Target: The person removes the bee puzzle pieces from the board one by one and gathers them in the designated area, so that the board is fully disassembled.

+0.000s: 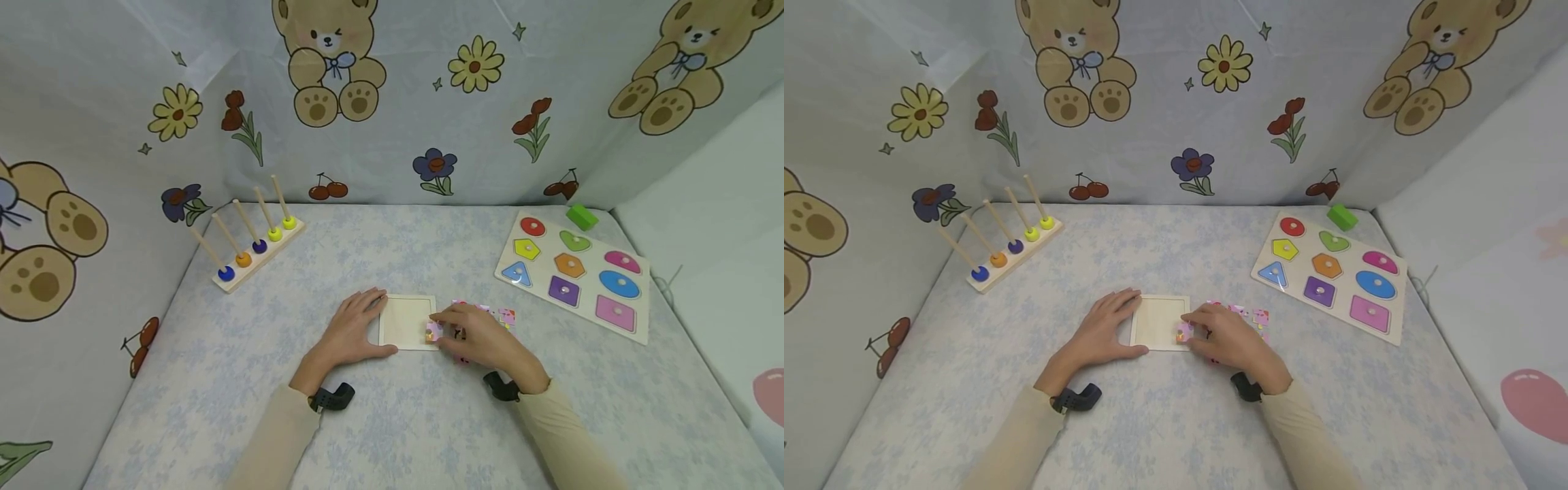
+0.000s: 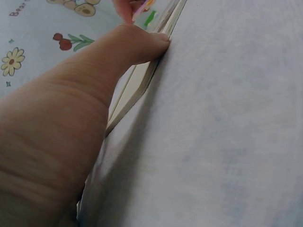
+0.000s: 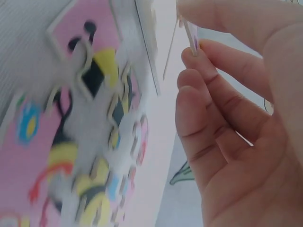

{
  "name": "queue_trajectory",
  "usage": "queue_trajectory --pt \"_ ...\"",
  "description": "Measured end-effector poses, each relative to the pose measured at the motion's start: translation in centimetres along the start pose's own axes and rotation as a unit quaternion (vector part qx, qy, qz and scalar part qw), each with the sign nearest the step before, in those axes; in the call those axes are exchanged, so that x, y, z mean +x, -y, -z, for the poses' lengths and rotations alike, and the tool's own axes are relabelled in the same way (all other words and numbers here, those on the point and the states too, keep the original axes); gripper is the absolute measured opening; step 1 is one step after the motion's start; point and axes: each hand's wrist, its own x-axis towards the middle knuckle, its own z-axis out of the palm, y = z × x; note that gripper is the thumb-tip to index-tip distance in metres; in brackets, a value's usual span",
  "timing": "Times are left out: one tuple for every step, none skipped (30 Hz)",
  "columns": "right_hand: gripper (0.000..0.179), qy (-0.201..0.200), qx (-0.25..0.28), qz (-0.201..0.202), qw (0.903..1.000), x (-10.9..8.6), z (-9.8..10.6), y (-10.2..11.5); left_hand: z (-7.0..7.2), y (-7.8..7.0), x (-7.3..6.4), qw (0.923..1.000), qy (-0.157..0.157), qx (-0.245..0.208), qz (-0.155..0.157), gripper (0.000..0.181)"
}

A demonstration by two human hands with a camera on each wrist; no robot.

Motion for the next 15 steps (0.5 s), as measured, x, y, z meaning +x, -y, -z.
queue_trajectory --pt "0.04 -0.002 0.003 -0.004 1.0 -0.2 0.2 -0.1 0.0 0.0 0.0 1.0 0.0 -0.002 0.0 0.105" --pt "0.04 -0.006 0.005 -0.007 0.9999 -0.5 0.3 -0.1 0.0 0.0 0.0 1.0 0.0 -0.004 0.001 0.105" --pt "0.04 -0.01 0.004 -0.009 0.9999 -0.8 0.5 -0.2 0.1 0.0 0.0 1.0 0.001 -0.005 0.001 0.104" --pt "0.04 -0.012 0.006 -0.013 0.9998 -1.0 0.6 -0.4 0.1 0.0 0.0 1.0 0.0 -0.007 0.0 0.104" --pt "0.04 -0.014 0.007 -0.017 0.9997 -1.3 0.7 -0.5 0.1 -0.1 0.0 1.0 0.0 -0.008 -0.001 0.104" --pt "0.04 -0.015 0.009 -0.019 0.9997 -1.6 0.8 -0.6 0.1 -0.1 0.0 1.0 0.0 -0.008 -0.001 0.104" --pt "0.04 -0.017 0.006 -0.022 0.9996 -1.9 0.8 -0.8 0.1 -0.1 0.1 1.0 0.0 -0.009 -0.002 0.104" --pt "0.04 -0.021 0.001 -0.023 0.9995 -2.2 0.9 -0.9 0.1 -0.1 0.1 1.0 -0.001 -0.009 -0.003 0.104" --pt "0.04 -0.025 -0.006 -0.022 0.9994 -2.4 0.9 -1.0 0.1 -0.1 0.0 0.9999 -0.001 -0.01 -0.003 0.104" --pt "0.04 -0.029 -0.008 -0.023 0.9993 -2.7 1.0 -1.1 0.1 -0.1 0.0 0.9999 -0.001 -0.01 -0.003 0.104" --pt "0.04 -0.032 -0.011 -0.023 0.9992 -2.9 1.1 -1.2 0.0 -0.1 0.0 1.0 -0.001 -0.009 -0.003 0.104" --pt "0.04 -0.037 -0.012 -0.024 0.999 -3.2 1.1 -1.2 0.0 -0.1 0.0 1.0 -0.001 -0.009 -0.002 0.104" --pt "0.04 -0.04 -0.015 -0.026 0.9988 -3.4 1.2 -1.3 0.0 0.0 0.0 1.0 -0.001 -0.01 -0.002 0.104" --pt "0.039 -0.041 -0.015 -0.03 0.9986 -3.7 1.3 -1.4 0.0 0.0 0.0 0.9999 -0.001 -0.01 -0.002 0.105" --pt "0.039 -0.041 -0.015 -0.036 0.9984 -3.9 1.3 -1.5 0.0 0.0 0.0 0.9999 -0.002 -0.01 -0.002 0.105"
